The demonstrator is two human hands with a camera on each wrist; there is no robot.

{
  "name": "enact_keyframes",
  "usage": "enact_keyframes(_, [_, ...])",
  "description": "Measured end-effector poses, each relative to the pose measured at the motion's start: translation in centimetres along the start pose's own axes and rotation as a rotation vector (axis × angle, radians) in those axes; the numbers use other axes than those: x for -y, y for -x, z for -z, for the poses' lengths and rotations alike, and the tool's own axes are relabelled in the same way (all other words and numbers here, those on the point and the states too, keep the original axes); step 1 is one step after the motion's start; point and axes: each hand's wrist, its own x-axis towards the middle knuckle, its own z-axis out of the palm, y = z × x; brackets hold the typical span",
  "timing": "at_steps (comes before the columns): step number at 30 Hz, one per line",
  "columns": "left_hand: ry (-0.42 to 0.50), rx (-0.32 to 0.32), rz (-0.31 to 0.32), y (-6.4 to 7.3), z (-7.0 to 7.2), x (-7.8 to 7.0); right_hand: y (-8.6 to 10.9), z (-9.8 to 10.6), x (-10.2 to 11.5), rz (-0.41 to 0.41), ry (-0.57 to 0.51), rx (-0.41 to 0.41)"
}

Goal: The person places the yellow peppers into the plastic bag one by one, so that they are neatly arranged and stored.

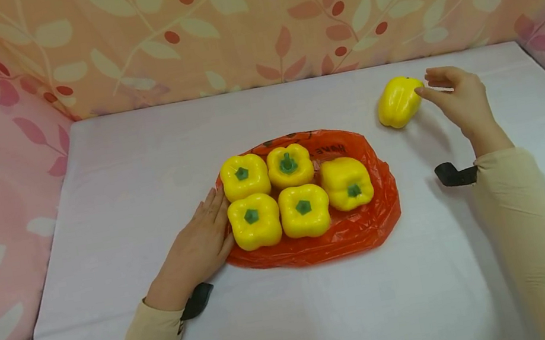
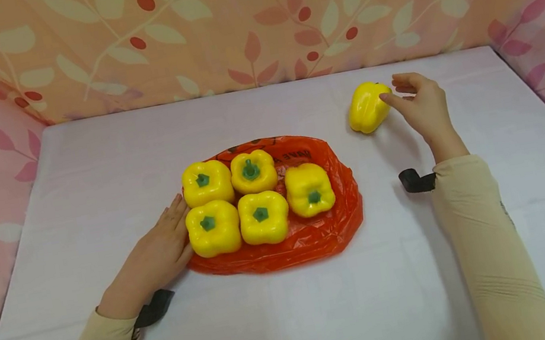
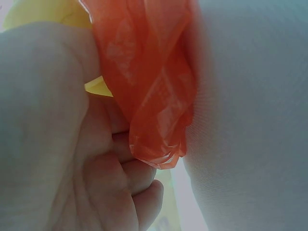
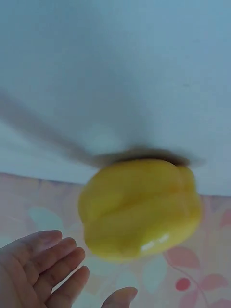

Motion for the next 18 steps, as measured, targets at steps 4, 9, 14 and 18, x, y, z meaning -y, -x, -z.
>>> enact_keyframes(4, [-0.001, 0.0, -0.003, 0.0, 0.0, 0.0, -1.5, 0.1, -0.7, -0.073, 0.019, 0.058])
enact_keyframes(9, [-0.008, -0.003, -0.005, 0.0, 0.0, 0.1, -2.8, -0.2, -1.2, -0.111, -0.011, 0.144])
enact_keyframes(14, [-0.005, -0.007, -0.006, 0.0, 0.0, 0.0, -3.4, -0.1, -1.5, -0.16, -0.074, 0.23])
enact_keyframes(18, [0.001, -0.007, -0.003, 0.1, 0.0, 0.0, -3.6, -0.2, -1.6, -0.191, -0.119, 0.3])
